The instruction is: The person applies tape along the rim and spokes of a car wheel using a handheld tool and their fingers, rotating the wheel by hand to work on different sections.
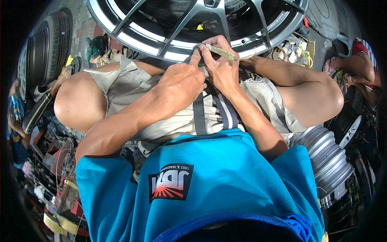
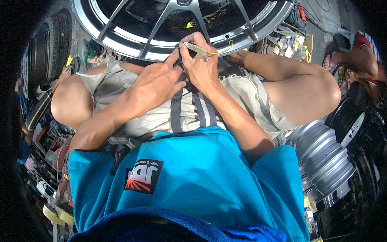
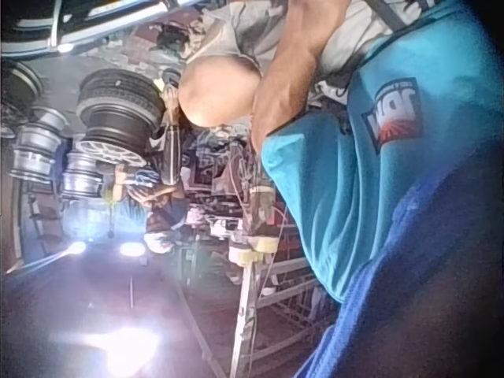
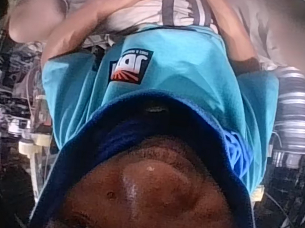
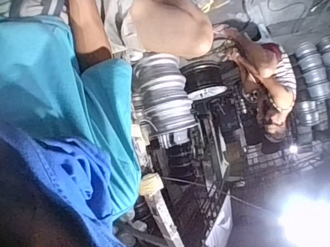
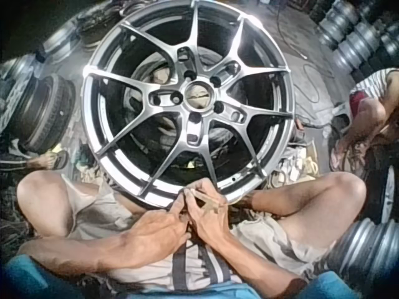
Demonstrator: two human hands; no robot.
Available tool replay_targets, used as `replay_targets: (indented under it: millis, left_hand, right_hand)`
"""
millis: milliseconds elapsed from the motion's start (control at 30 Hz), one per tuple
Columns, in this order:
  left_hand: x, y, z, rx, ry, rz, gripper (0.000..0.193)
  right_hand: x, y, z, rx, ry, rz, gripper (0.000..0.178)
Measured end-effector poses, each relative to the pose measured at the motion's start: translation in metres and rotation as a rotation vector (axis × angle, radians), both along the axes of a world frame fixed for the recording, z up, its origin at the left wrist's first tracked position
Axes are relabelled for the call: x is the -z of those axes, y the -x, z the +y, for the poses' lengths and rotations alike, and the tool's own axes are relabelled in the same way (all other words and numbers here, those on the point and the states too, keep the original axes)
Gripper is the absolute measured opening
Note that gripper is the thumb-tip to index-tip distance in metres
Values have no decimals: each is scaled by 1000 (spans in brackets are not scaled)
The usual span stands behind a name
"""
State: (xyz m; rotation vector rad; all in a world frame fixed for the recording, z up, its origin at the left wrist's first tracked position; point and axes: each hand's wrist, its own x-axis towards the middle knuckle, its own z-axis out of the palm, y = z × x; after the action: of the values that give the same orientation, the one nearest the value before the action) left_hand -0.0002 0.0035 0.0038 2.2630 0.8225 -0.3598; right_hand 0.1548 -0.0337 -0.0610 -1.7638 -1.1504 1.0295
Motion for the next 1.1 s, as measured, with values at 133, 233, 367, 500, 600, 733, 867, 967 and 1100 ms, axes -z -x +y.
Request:
replay_targets:
  millis: [133,233,367,500,600,733,867,967,1100]
  left_hand:
    - [-1,1,-1,-14,-17,-33,33]
    - [-2,1,1,-11,12,-38,31]
    - [-3,0,1,-13,10,-14,31]
    - [2,0,1,-19,16,-16,32]
    - [6,2,-2,-37,17,-27,33]
    - [4,2,1,-24,47,-6,35]
    - [1,0,2,-3,31,-21,33]
    - [6,3,-1,-26,17,-42,33]
    - [6,3,-1,-26,9,-57,31]
  right_hand:
    - [1,0,0,-7,-3,-9,22]
    - [1,1,1,-8,-12,-11,21]
    - [-1,1,1,7,-26,0,13]
    - [-1,1,2,7,-26,-12,13]
    - [0,2,2,12,-22,1,14]
    - [-1,0,3,6,9,1,14]
    - [3,0,1,5,-45,-31,14]
    - [1,2,2,11,-57,-38,14]
    - [3,3,3,14,-75,-65,13]
